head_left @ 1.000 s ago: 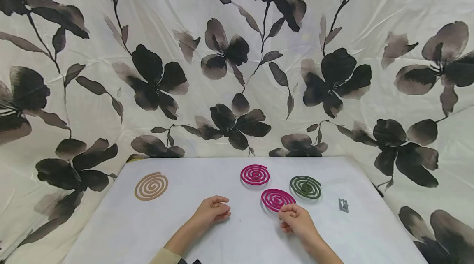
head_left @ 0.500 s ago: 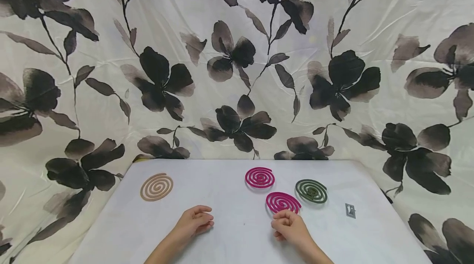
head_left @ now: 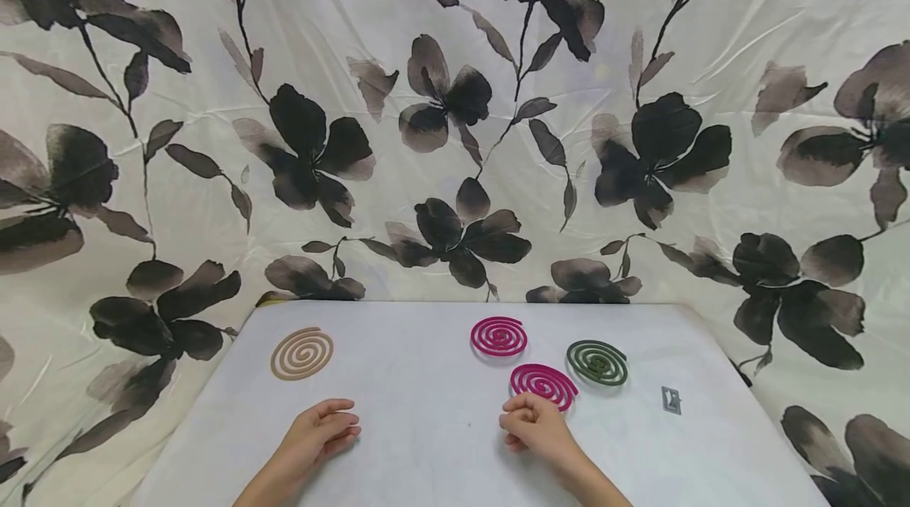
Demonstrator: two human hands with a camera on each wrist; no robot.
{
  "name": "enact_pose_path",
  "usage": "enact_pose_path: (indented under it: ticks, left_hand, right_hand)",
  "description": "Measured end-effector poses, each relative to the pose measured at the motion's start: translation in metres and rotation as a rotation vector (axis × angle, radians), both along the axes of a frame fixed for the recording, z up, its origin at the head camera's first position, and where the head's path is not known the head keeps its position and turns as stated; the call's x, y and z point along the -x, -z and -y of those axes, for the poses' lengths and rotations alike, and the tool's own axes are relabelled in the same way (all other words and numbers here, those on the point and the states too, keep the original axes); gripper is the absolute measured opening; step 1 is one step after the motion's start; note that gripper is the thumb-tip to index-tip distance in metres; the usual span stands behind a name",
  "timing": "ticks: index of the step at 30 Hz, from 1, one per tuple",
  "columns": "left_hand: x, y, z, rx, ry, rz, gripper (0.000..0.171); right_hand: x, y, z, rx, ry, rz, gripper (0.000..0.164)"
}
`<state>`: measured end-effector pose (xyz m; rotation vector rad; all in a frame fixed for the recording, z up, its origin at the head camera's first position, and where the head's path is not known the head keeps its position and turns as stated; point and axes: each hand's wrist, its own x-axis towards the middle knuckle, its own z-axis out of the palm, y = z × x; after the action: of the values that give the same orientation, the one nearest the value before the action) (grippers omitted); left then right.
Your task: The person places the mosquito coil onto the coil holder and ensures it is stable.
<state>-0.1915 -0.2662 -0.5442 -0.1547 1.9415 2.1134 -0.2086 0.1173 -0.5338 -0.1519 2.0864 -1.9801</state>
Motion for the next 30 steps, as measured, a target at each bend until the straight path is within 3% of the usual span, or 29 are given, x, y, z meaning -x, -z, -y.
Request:
enact_pose_path:
  ticks: [11, 19, 25, 30]
  left_hand:
    - [-0.009, -0.008, 0.039, 0.012, -0.113, -0.01, 0.051]
    - [-0.011, -0.011, 0.068, 0.13, -0.233, -0.022, 0.046]
    - [-0.01, -0.014, 0.087, 0.218, -0.269, -0.041, 0.044]
    - [-0.006, -0.017, 0.1, 0.277, -0.285, -0.095, 0.045]
  right_hand:
    - [0.007, 0.002, 0.027, 0.015, -0.053, 0.004, 0.025]
    - [0.008, 0.007, 0.043, 0.016, -0.074, 0.02, 0.021]
    - [0.007, 0.011, 0.051, 0.028, -0.088, 0.045, 0.022]
    - [0.003, 0.005, 0.058, 0.054, -0.107, 0.042, 0.018]
